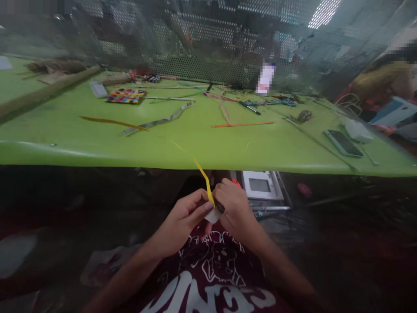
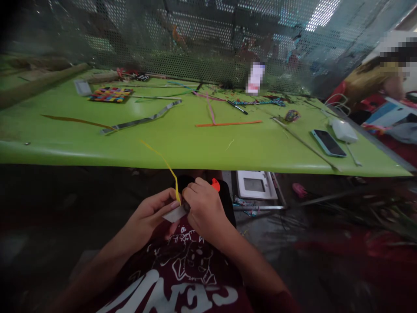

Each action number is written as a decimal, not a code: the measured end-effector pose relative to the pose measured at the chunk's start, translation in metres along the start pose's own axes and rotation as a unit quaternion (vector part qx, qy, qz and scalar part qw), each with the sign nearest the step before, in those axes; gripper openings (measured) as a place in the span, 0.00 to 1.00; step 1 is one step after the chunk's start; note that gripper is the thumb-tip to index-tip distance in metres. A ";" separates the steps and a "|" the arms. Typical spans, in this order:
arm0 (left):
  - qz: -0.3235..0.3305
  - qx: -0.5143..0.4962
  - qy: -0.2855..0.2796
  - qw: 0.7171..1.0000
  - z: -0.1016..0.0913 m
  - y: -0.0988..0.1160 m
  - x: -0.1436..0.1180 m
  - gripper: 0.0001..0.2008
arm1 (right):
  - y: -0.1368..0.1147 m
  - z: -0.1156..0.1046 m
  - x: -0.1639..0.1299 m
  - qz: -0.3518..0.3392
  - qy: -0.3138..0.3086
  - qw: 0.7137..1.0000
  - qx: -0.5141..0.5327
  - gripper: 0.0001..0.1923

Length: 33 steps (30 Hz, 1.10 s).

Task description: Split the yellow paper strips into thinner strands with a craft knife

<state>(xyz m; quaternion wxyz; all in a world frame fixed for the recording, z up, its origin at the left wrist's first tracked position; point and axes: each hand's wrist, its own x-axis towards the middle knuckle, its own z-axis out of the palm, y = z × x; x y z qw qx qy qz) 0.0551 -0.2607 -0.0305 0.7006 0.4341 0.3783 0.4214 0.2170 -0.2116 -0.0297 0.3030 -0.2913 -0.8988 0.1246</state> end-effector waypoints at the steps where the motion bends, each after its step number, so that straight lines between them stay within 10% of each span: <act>1: -0.002 -0.006 -0.002 1.000 0.000 0.000 0.000 0.12 | -0.001 0.001 -0.001 0.001 0.005 1.000 -0.005 0.09; 33: -0.037 -0.060 0.029 0.997 0.013 0.002 0.002 0.13 | -0.011 0.006 -0.013 0.073 0.023 0.994 -0.072 0.14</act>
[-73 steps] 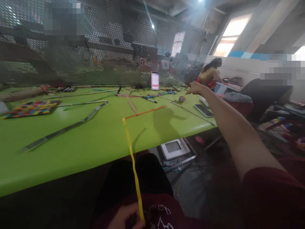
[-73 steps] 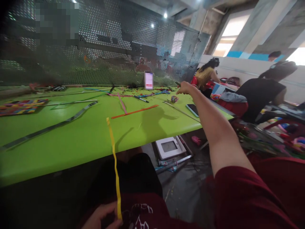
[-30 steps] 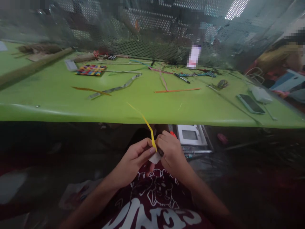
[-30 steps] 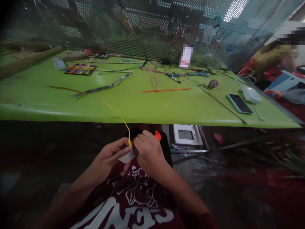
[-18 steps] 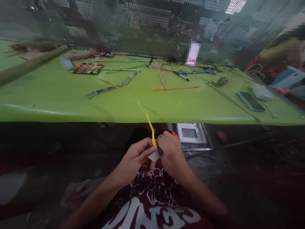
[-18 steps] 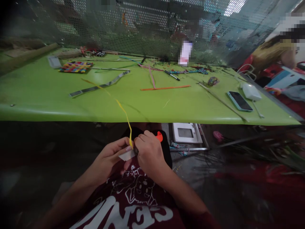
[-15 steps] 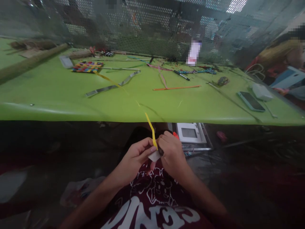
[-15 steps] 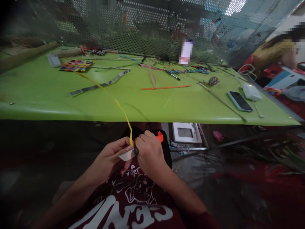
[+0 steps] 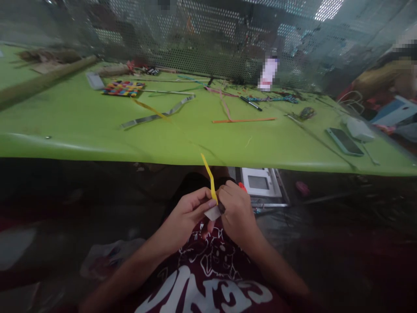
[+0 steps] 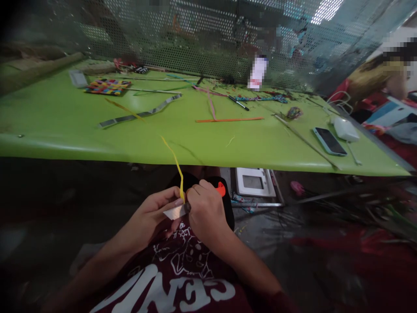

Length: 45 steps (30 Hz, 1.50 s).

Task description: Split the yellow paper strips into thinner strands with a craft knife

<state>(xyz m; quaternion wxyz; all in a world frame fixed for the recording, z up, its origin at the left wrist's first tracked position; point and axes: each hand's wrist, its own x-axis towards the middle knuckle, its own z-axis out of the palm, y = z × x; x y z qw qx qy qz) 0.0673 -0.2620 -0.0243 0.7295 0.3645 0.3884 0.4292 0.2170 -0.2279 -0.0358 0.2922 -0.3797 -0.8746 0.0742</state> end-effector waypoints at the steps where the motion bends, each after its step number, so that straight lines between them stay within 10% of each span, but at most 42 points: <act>1: 0.000 0.000 0.003 1.000 0.000 0.000 0.000 0.13 | 0.000 0.000 0.000 -0.002 0.000 1.000 -0.001 0.14; 45: 0.055 0.059 -0.032 0.996 -0.006 -0.005 -0.002 0.12 | 0.001 0.017 0.002 0.026 0.074 0.996 0.041 0.16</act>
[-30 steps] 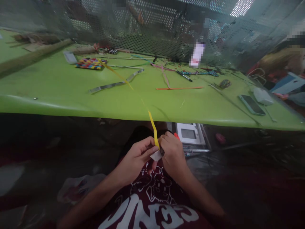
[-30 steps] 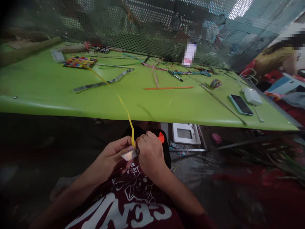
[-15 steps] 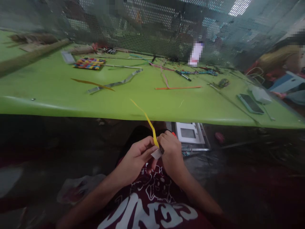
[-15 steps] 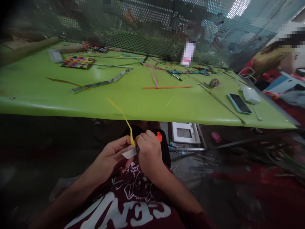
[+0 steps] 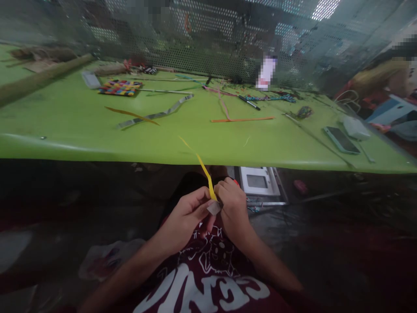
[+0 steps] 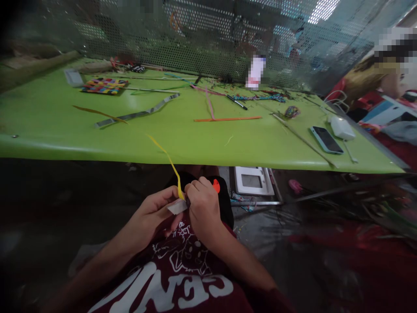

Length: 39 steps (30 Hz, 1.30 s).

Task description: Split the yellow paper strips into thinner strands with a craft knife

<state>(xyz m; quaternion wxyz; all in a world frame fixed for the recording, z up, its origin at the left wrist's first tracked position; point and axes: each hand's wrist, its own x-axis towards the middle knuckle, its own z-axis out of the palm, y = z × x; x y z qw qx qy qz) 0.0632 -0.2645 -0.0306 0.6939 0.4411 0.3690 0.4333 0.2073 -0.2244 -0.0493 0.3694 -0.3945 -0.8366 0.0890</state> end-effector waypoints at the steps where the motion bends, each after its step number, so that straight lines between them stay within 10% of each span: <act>1: 0.001 0.000 -0.002 1.000 0.000 0.000 0.000 0.12 | 0.000 0.000 0.000 -0.001 0.002 1.000 0.000 0.16; 39: -0.027 0.002 0.008 1.000 0.002 -0.005 -0.001 0.12 | 0.003 0.010 -0.003 0.061 -0.012 0.997 0.043 0.12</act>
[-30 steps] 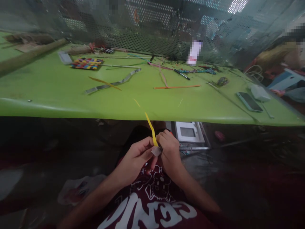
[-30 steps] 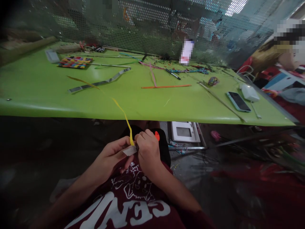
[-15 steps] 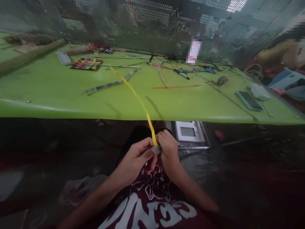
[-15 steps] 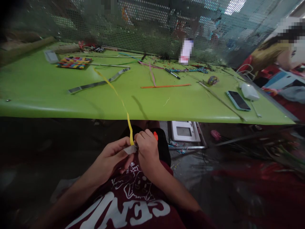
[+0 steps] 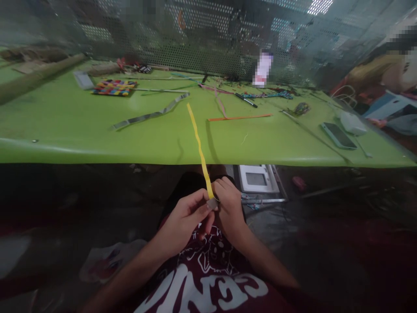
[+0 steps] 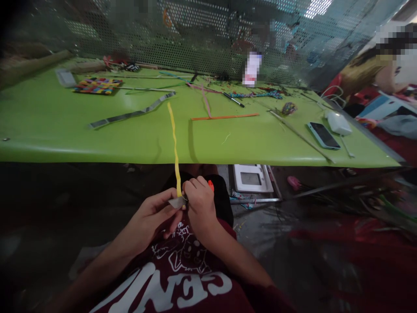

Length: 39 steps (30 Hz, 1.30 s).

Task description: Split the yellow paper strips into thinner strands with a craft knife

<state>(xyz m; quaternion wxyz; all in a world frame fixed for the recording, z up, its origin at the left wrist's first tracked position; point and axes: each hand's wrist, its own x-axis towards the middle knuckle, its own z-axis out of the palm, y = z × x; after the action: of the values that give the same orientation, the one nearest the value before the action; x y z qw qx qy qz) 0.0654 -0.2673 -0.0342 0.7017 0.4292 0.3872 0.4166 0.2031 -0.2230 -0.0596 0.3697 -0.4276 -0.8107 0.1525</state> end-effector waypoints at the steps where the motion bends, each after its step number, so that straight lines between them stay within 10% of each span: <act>1: -0.003 0.000 -0.002 1.000 0.001 0.000 0.000 0.12 | 0.001 0.000 0.000 -0.002 0.001 1.000 -0.003 0.12; 13: -0.008 -0.004 0.018 1.000 -0.004 0.000 0.001 0.10 | 0.005 -0.014 0.002 0.033 0.022 0.996 0.084 0.17; 22: -0.013 0.035 0.050 0.998 -0.005 0.003 -0.001 0.11 | 0.000 -0.041 0.009 0.081 -0.088 0.970 0.213 0.05; 39: 0.051 0.147 0.069 0.985 -0.005 -0.006 0.005 0.11 | 0.002 -0.030 0.010 -0.009 -0.065 0.996 0.053 0.07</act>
<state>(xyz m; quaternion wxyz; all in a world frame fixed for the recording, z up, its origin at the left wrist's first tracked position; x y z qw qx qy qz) 0.0644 -0.2628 -0.0424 0.5802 0.5172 0.4690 0.4193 0.2227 -0.2158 -0.0359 0.3400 -0.3895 -0.8274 0.2192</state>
